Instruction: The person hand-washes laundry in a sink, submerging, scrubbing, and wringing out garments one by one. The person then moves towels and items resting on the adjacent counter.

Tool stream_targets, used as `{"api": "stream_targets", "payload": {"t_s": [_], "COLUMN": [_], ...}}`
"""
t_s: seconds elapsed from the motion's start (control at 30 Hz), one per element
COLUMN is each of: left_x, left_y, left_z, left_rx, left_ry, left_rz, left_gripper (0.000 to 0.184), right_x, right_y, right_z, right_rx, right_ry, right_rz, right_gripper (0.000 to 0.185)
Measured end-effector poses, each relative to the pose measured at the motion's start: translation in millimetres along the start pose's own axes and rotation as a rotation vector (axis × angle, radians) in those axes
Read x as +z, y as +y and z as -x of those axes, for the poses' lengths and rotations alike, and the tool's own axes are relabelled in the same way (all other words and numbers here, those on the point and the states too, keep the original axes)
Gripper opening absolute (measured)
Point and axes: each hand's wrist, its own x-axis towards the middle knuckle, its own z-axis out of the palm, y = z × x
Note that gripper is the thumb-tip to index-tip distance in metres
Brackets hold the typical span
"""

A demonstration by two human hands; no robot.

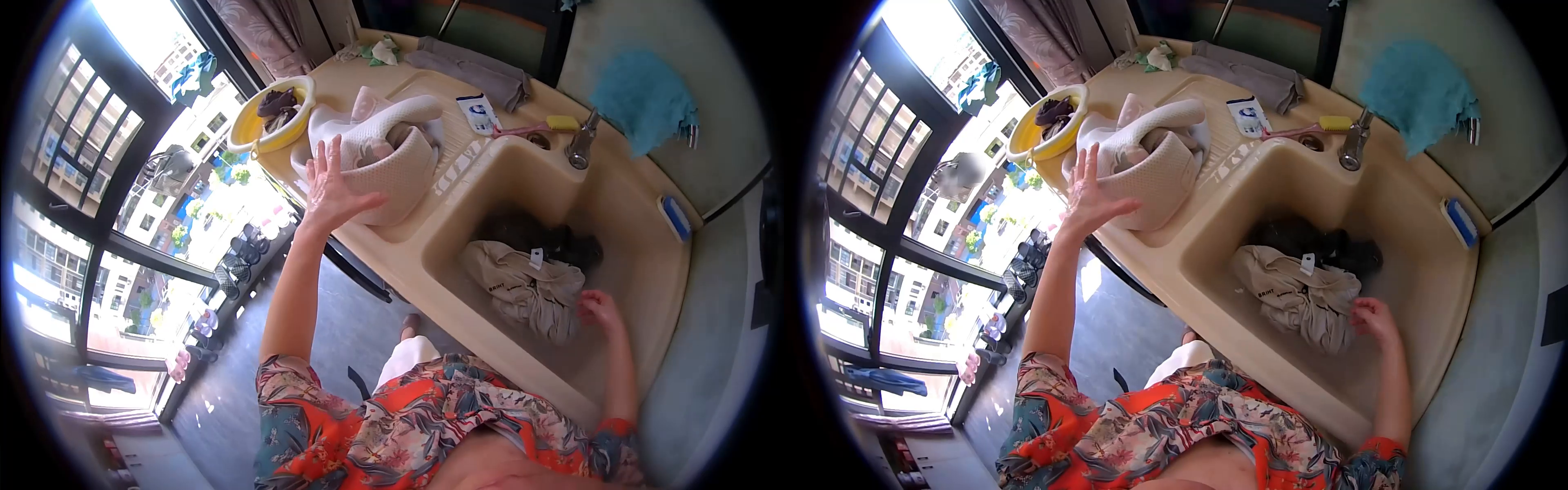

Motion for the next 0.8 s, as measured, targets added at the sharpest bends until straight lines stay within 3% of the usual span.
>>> {"api": "stream_targets", "payload": {"t_s": [0.03,0.13,0.17,0.27,0.3,0.37,0.43,0.6,0.67,0.8], "left_x": [11.7,24.8,31.7,46.3,54.1,62.6,67.4,61.5,63.1,38.9], "left_y": [-12.1,-6.5,-5.3,-16.3,-22.3,-29.7,-33.9,-42.6,-44.3,-40.9], "left_z": [-15.8,-42.0,-46.9,-72.0,-81.4,-99.7,-112.9,-138.9,-148.3,-186.0], "left_rx": [-0.015,0.015,0.042,0.094,0.148,0.204,0.270,0.217,0.091,0.139], "left_ry": [-0.044,-0.063,0.030,0.038,0.111,0.081,0.089,-0.053,-0.124,-0.307], "left_rz": [0.031,0.055,0.078,0.209,0.262,0.334,0.381,0.684,0.917,1.318], "left_gripper": [0.111,0.107,0.095,0.081,0.066,0.063,0.057,0.043,0.038,0.035], "right_x": [6.5,33.8,47.8,102.0,127.4,179.2,225.9,304.5,322.2,339.3], "right_y": [-3.6,-23.5,-38.8,-106.3,-131.9,-186.6,-231.7,-299.3,-306.8,-323.7], "right_z": [-1.3,-1.5,1.8,2.3,0.1,-8.9,-29.4,-83.8,-104.0,-134.0], "right_rx": [0.010,0.031,0.025,-0.102,-0.157,-0.263,-0.336,-0.326,-0.331,-0.293], "right_ry": [-0.007,-0.021,-0.026,-0.120,-0.167,-0.246,-0.306,-0.382,-0.396,-0.513], "right_rz": [0.022,-0.030,-0.112,-0.243,-0.274,-0.296,-0.294,-0.422,-0.614,-0.928], "right_gripper": [0.031,0.031,0.030,0.032,0.033,0.039,0.058,0.076,0.076,0.073]}}
